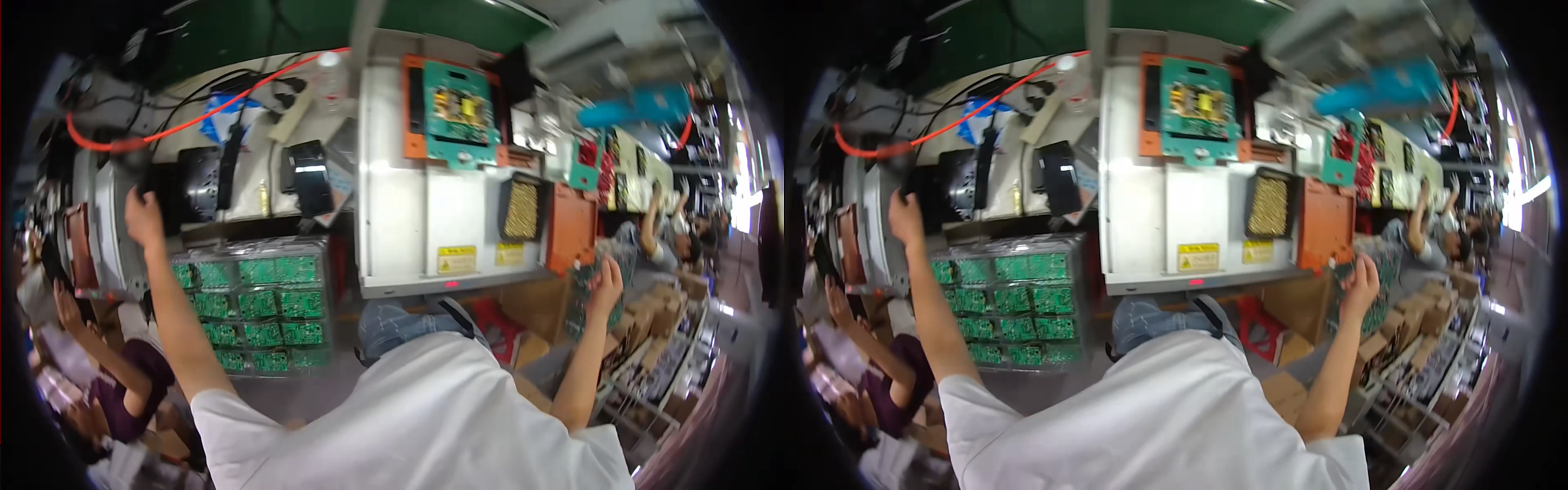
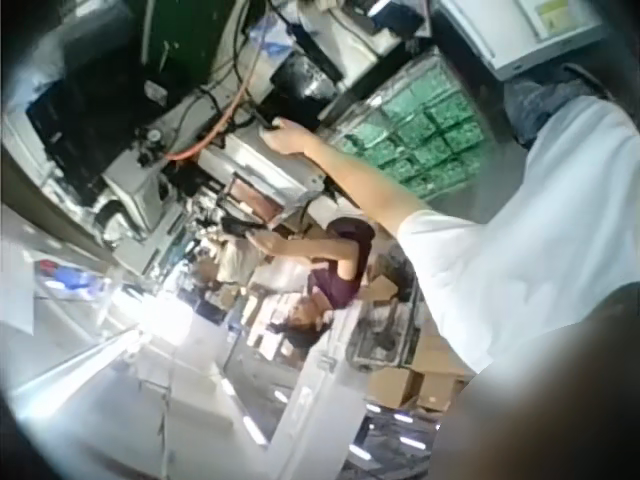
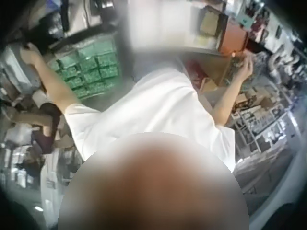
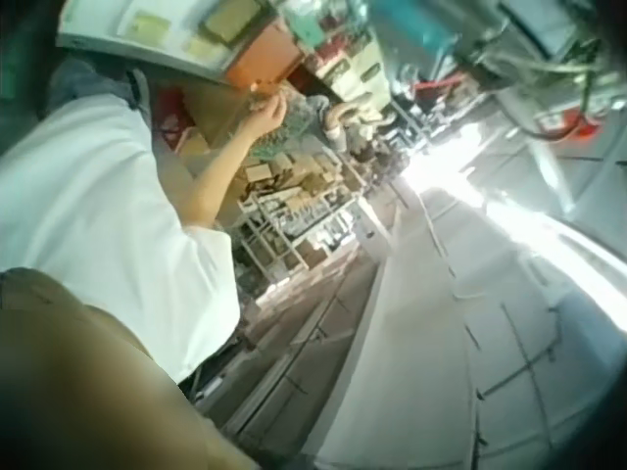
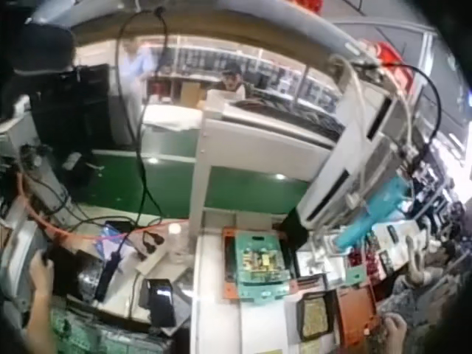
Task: Assembling electronic circuit boards into plastic housings at a factory workstation.
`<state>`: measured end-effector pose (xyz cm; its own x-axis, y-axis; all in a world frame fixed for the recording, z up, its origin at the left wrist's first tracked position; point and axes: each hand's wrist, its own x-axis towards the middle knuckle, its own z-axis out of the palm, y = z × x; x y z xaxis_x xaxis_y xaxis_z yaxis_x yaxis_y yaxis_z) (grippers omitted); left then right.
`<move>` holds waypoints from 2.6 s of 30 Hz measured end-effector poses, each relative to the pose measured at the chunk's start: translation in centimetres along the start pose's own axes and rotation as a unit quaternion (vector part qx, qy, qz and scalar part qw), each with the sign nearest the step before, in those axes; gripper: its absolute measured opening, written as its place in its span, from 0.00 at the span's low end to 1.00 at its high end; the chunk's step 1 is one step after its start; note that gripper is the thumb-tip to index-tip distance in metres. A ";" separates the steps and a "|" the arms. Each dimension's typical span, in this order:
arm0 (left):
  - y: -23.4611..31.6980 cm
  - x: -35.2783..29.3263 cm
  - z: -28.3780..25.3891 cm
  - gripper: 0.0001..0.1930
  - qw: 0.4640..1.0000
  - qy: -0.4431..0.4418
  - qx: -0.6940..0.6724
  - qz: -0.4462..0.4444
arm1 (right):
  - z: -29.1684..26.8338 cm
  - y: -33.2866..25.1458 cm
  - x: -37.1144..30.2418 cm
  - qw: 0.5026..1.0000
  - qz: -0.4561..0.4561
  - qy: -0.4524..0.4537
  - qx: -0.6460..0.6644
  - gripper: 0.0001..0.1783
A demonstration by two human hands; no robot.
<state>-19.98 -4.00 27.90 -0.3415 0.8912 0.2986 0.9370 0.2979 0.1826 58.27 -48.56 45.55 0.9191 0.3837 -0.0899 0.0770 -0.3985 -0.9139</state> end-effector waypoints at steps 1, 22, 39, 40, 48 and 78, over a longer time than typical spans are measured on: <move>0.7 -1.2 -1.3 0.20 0.996 0.063 -0.064 0.025 | -0.8 -1.2 -0.6 1.000 -0.016 0.007 -0.004 0.13; 41.5 -32.7 -13.1 0.16 0.629 -0.217 -0.291 0.687 | -4.9 13.9 -8.4 0.977 -0.004 0.212 0.024 0.10; 42.9 -32.9 -11.2 0.13 0.706 -0.320 -0.182 0.605 | 3.6 18.6 6.1 0.878 -0.243 -0.124 -0.394 0.16; 43.1 -33.4 -11.5 0.12 0.705 -0.333 -0.200 0.593 | 3.3 18.4 6.6 0.876 -0.250 -0.128 -0.391 0.16; 39.7 -38.3 -15.8 0.11 0.748 -0.299 -0.412 0.426 | -2.8 8.8 4.8 0.982 -0.063 -0.051 -0.168 0.14; 42.0 -36.5 -10.8 0.13 0.766 -0.241 -0.376 0.462 | 17.6 4.2 2.8 0.781 -0.486 -0.375 -0.112 0.15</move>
<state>31.02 -27.70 34.75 0.6784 0.6796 0.2792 0.3923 -0.6564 0.6443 54.36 -34.49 34.50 -0.0950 0.9425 0.3204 0.7401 0.2821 -0.6105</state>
